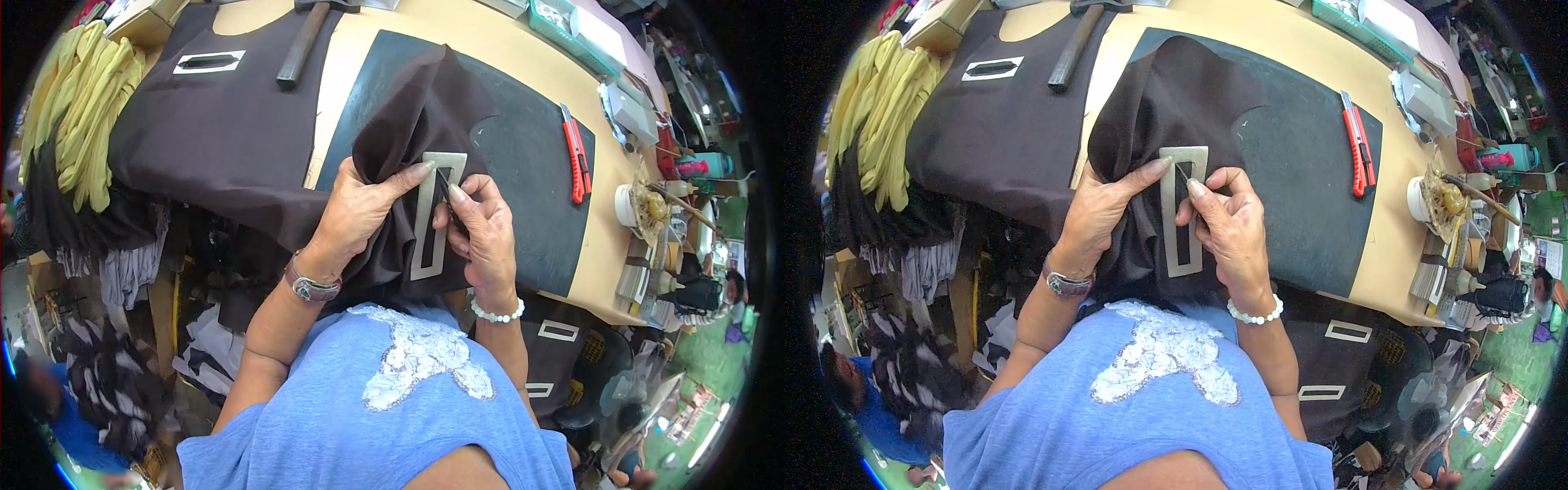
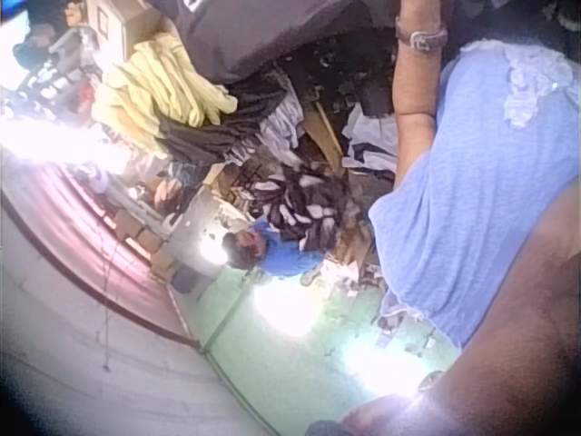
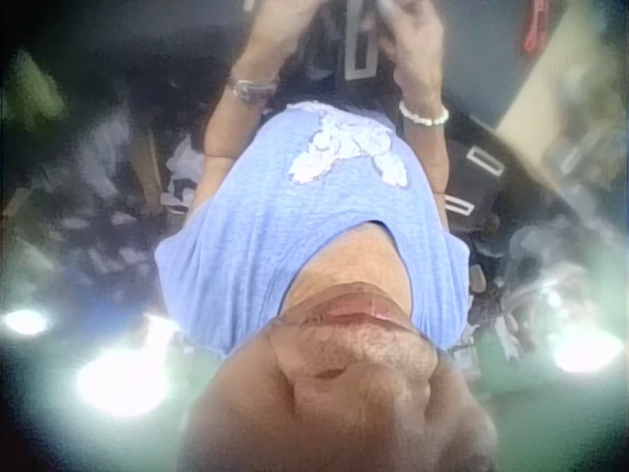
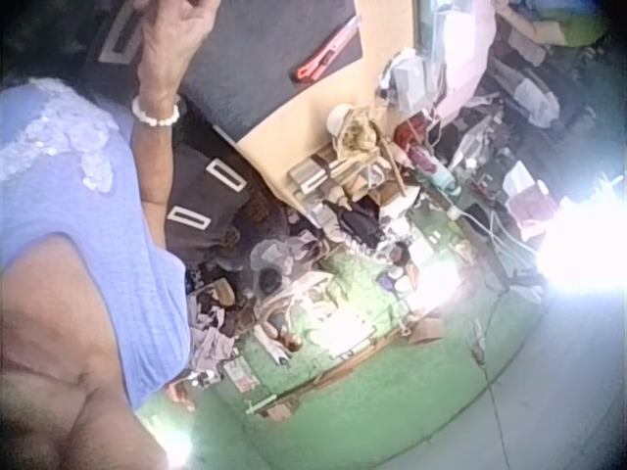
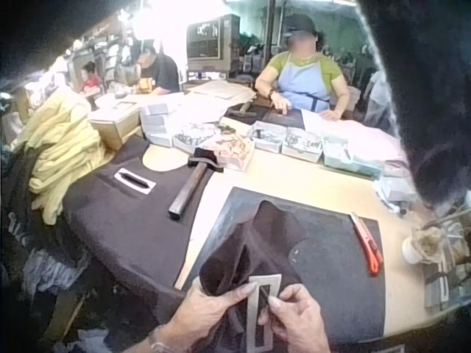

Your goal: The person cuts a rectangular slot in a piece of leather using a metal template and a utility knife, trims the corners with snips, applies adhesive to the edges, folds them over, and flattens the folds with a hammer.

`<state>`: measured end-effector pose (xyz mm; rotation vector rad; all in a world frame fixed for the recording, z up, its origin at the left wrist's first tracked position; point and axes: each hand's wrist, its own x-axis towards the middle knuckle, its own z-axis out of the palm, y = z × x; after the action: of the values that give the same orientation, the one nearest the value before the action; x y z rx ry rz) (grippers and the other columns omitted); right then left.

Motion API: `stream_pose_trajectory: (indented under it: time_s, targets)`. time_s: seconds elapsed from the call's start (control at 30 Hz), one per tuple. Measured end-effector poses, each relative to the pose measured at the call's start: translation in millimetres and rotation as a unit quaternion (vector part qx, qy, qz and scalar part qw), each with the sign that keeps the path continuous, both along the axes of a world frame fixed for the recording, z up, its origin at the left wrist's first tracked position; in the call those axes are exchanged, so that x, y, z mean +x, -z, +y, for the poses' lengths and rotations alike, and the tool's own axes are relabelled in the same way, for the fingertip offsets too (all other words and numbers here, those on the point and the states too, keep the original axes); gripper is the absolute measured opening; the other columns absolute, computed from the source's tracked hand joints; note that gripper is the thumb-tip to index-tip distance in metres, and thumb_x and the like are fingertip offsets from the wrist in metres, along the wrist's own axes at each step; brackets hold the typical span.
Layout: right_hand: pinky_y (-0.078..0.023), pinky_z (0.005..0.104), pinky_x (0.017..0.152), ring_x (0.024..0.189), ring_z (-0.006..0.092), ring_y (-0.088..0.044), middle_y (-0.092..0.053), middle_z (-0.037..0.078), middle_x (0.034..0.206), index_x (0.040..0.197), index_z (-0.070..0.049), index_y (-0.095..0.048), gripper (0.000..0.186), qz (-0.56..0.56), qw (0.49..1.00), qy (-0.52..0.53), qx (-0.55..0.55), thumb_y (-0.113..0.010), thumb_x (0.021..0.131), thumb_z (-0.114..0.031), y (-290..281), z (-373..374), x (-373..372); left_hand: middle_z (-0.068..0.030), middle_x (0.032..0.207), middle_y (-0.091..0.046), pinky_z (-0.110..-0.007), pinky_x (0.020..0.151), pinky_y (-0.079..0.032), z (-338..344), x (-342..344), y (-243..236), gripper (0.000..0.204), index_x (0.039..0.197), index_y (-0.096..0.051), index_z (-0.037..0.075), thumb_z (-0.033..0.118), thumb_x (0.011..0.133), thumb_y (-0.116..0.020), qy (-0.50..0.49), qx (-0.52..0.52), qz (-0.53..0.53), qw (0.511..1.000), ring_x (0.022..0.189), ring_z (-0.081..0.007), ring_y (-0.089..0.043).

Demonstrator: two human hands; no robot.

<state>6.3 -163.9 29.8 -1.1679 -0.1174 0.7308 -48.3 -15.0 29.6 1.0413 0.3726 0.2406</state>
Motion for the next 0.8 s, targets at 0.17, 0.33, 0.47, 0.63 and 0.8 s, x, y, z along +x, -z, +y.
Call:
stream_pose_trajectory:
  time_s: [0.17, 0.33, 0.47, 0.63, 0.8]
  targets:
    - [-0.027, 0.0138, 0.039, 0.045, 0.0008, -0.041, -0.061, 0.008, 0.066, 0.092, -0.008, -0.042, 0.017, -0.017, 1.0, 0.018, 0.002, -0.058, 0.09, -0.015, 6.9, 2.7, -2.7, -0.0084, 0.103, -0.064, -0.026, 0.08, -0.05, -0.5, -0.3, -0.1, 0.033, 0.11, -0.058, -0.001, 0.005, 0.08, -0.069, 0.013, -0.014, 0.005, 1.0, 0.091, -0.0141, -0.062]
    - [-0.031, 0.0154, 0.04, 0.047, 0.0017, -0.042, -0.058, 0.004, 0.067, 0.093, -0.006, -0.042, 0.015, -0.121, 0.985, 0.055, -0.106, -0.053, 0.093, -0.017, 6.2, 3.4, -10.3, -0.0067, 0.098, -0.065, -0.026, 0.076, -0.05, -12.4, 7.1, 9.6, 0.023, 0.106, -0.061, 0.0, 0.008, 0.084, -0.064, -0.004, -0.016, -0.018, 1.0, 0.085, -0.012, -0.062]
    - [-0.031, 0.0167, 0.038, 0.046, 0.0026, -0.041, -0.055, 0.003, 0.07, 0.096, -0.005, -0.04, 0.016, -0.088, 0.989, 0.072, -0.092, -0.046, 0.096, -0.02, -6.5, -1.0, -22.1, -0.0001, 0.082, -0.062, -0.021, 0.056, -0.044, -33.0, 18.3, 12.4, 0.014, 0.094, -0.063, 0.001, 0.013, 0.087, -0.063, -0.118, -0.026, -0.023, 0.992, 0.064, -0.0061, -0.055]
    - [-0.03, 0.0165, 0.037, 0.045, 0.003, -0.04, -0.053, 0.004, 0.072, 0.098, -0.007, -0.038, 0.019, -0.027, 0.994, 0.096, -0.04, -0.04, 0.098, -0.026, -2.2, 3.2, -32.3, 0.0019, 0.071, -0.06, -0.02, 0.047, -0.04, -50.0, 15.2, -0.1, 0.013, 0.081, -0.061, 0.004, 0.016, 0.088, -0.063, -0.146, -0.048, -0.031, 0.988, 0.056, -0.0035, -0.052]
    - [-0.029, 0.0165, 0.037, 0.045, 0.0027, -0.038, -0.052, 0.004, 0.073, 0.097, -0.007, -0.037, 0.019, -0.054, 0.99, 0.131, -0.019, -0.041, 0.098, -0.026, 4.6, 6.7, -33.4, 0.0015, 0.062, -0.058, -0.02, 0.039, -0.036, -58.5, 12.8, 6.1, 0.017, 0.076, -0.06, 0.005, 0.017, 0.088, -0.062, -0.156, -0.037, -0.041, 0.986, 0.046, -0.0035, -0.049]
